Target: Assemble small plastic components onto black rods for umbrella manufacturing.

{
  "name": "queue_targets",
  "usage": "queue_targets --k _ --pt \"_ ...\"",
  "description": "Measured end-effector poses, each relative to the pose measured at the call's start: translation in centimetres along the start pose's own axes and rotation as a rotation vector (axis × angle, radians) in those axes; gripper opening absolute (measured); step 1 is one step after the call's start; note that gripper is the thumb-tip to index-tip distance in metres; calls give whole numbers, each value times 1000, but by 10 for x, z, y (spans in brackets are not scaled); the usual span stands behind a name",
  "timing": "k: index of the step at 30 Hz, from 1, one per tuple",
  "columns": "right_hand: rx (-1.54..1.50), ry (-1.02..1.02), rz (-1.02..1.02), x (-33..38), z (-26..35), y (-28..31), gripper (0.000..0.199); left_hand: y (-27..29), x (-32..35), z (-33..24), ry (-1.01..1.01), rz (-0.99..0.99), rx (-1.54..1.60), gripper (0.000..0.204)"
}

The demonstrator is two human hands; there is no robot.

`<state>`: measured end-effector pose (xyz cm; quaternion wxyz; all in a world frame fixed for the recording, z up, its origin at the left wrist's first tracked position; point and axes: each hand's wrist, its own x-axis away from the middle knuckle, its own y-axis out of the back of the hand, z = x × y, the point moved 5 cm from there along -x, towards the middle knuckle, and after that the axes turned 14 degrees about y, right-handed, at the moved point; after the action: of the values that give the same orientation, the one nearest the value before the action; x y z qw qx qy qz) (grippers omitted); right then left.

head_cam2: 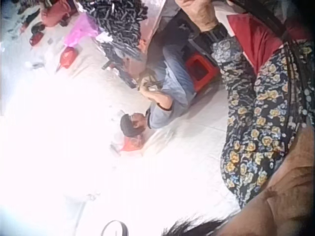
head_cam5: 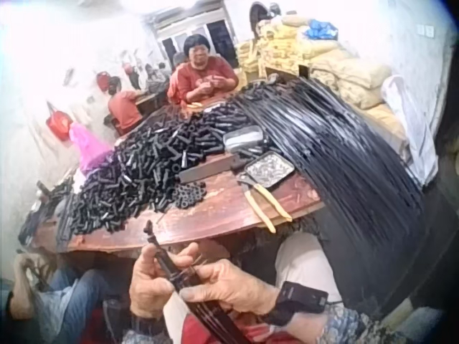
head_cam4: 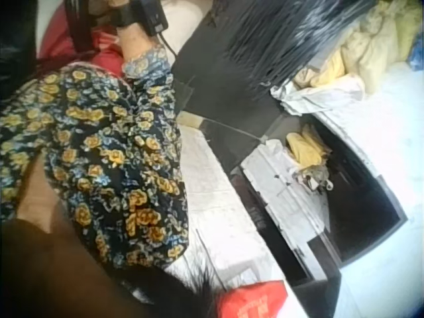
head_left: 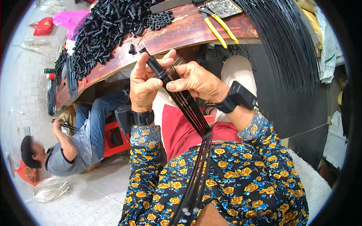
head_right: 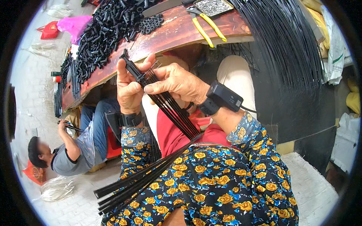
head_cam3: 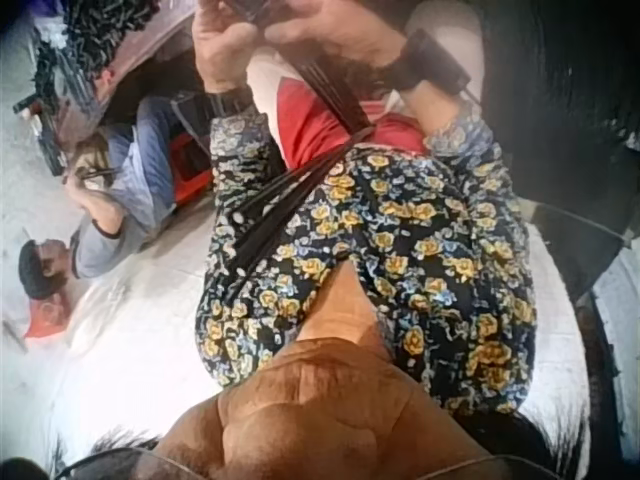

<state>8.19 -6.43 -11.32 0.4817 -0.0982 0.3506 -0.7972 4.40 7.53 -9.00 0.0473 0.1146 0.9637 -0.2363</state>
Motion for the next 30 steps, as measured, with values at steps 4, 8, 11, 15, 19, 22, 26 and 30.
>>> queue_targets --k 4,8,11,15,19,22,26,30 --pt "-44 49 40 -3 -5 -2 26 -1 -1 4 -20 65 23 80" --pt "-106 66 64 -3 -9 -2 24 0 -5 6 -61 132 7 79" --pt "-83 82 31 -2 -6 -4 23 -2 -8 5 -77 141 -14 78" --pt "-86 74 -21 -2 1 0 22 -11 -8 0 -85 7 -32 76" --pt "-81 80 -129 5 13 3 25 -6 16 -14 -217 -382 -140 67" --pt "-64 122 -158 6 20 0 30 -59 40 -55 -293 -257 -236 73" --pt "4 234 -194 9 18 18 31 -139 44 -48 66 228 -383 104" --pt "78 299 -172 -4 10 9 28 -132 44 -39 79 -317 -589 53"
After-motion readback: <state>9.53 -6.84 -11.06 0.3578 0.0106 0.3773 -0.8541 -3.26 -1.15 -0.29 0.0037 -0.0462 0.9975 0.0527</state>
